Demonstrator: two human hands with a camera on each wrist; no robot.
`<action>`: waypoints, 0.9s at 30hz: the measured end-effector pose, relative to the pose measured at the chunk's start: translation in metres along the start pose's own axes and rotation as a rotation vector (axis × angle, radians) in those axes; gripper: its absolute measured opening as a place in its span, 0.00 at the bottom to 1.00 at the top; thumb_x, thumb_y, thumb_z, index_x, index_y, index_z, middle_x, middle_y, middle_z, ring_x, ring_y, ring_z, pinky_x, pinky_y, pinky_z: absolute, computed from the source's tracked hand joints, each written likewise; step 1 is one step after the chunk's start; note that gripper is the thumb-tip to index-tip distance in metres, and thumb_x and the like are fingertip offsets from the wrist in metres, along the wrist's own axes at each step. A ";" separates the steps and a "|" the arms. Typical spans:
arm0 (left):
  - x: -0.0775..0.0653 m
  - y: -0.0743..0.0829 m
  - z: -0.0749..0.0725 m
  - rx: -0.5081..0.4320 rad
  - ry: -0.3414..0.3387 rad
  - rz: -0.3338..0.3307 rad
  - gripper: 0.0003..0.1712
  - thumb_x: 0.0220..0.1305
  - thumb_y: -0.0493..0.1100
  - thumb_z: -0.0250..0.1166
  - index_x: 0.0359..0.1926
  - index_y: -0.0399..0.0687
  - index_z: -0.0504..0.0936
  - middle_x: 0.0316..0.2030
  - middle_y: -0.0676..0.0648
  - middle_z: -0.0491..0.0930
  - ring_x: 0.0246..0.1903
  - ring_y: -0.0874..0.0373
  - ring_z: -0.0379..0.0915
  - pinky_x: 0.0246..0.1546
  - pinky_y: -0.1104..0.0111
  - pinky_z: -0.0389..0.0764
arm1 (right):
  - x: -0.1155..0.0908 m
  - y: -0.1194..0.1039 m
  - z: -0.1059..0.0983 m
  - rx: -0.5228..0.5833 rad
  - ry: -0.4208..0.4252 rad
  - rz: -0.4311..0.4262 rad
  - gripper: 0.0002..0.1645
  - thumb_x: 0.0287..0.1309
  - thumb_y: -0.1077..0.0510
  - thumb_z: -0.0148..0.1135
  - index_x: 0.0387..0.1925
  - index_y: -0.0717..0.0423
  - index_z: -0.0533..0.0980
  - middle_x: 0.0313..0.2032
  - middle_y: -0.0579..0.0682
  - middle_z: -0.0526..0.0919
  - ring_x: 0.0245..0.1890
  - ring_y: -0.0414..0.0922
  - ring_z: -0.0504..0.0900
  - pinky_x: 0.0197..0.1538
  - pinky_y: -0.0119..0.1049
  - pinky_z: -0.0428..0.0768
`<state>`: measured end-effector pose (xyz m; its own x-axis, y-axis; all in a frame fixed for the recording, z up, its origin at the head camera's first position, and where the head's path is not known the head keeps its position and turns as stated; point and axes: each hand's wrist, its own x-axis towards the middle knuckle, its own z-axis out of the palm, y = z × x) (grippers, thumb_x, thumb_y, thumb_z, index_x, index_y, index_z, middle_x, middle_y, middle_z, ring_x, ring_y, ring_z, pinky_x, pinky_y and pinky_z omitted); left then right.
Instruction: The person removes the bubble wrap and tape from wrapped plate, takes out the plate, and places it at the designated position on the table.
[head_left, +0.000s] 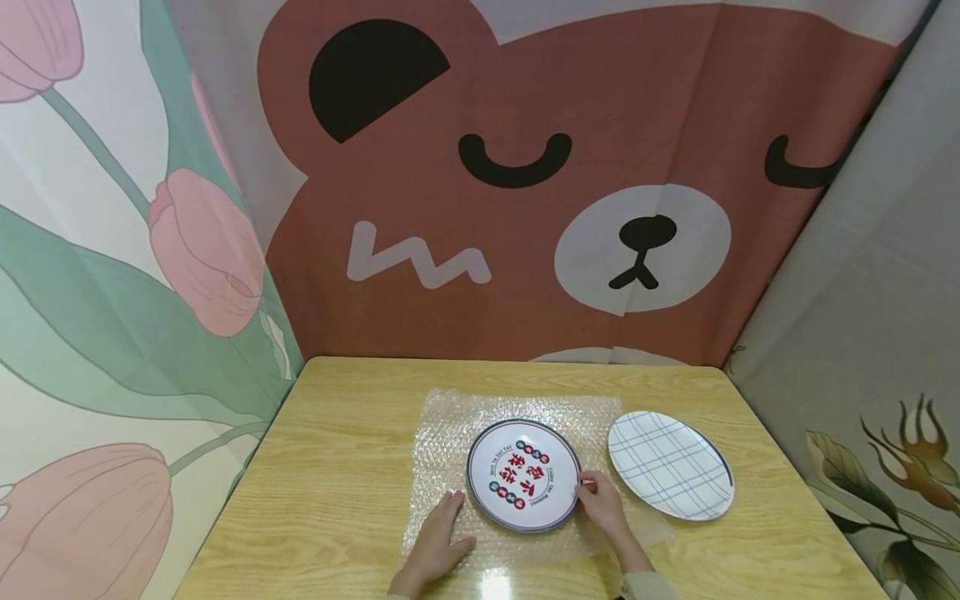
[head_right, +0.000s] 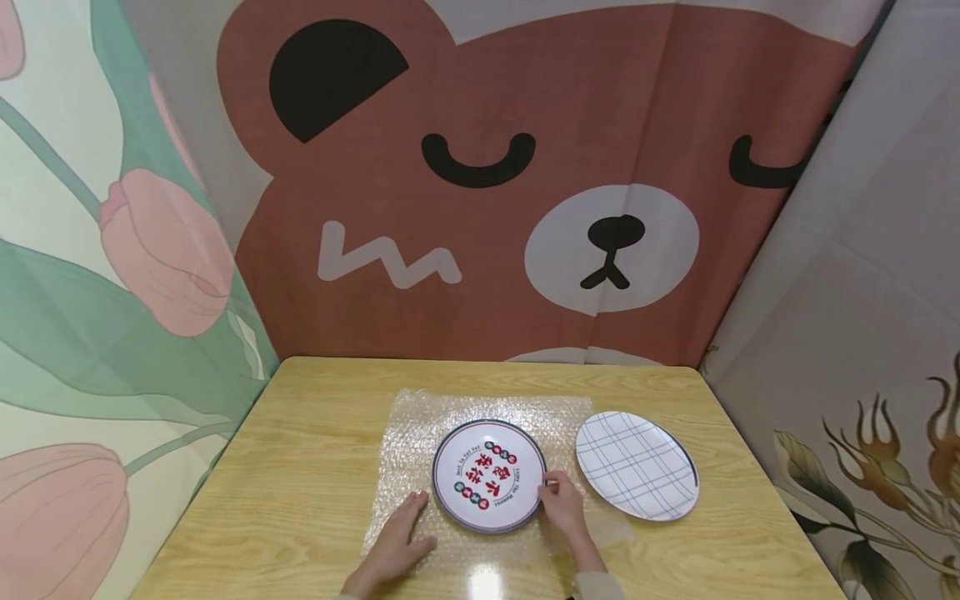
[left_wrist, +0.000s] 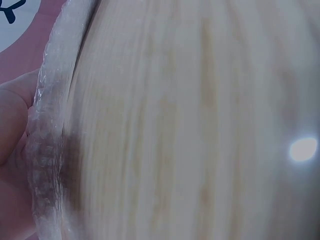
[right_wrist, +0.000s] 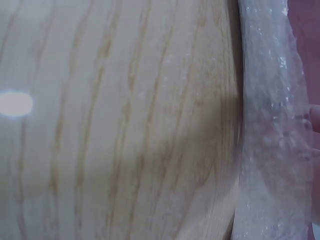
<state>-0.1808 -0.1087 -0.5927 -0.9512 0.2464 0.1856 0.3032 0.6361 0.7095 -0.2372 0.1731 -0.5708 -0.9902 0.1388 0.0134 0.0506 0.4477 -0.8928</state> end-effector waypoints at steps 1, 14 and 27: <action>0.000 0.000 0.000 0.002 0.003 0.002 0.40 0.49 0.47 0.64 0.60 0.30 0.62 0.59 0.32 0.61 0.59 0.36 0.53 0.56 0.45 0.55 | -0.001 -0.001 0.000 0.010 -0.005 0.003 0.14 0.48 0.68 0.54 0.38 0.73 0.70 0.22 0.52 0.74 0.16 0.43 0.73 0.18 0.33 0.75; 0.001 -0.002 0.002 0.027 0.013 0.024 0.40 0.49 0.47 0.64 0.59 0.29 0.62 0.58 0.33 0.63 0.59 0.37 0.54 0.56 0.46 0.57 | 0.000 0.000 0.005 0.039 -0.045 0.022 0.14 0.49 0.68 0.54 0.39 0.74 0.71 0.21 0.51 0.74 0.18 0.43 0.74 0.21 0.35 0.78; 0.001 -0.004 0.003 0.019 0.008 0.013 0.40 0.49 0.47 0.64 0.59 0.30 0.62 0.58 0.34 0.63 0.59 0.38 0.53 0.57 0.46 0.56 | 0.000 -0.001 0.007 0.000 -0.089 0.016 0.19 0.46 0.67 0.59 0.41 0.75 0.70 0.23 0.52 0.72 0.20 0.42 0.73 0.21 0.35 0.78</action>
<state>-0.1826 -0.1089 -0.5968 -0.9477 0.2486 0.2000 0.3162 0.6470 0.6939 -0.2382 0.1659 -0.5729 -0.9969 0.0668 -0.0408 0.0664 0.4463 -0.8924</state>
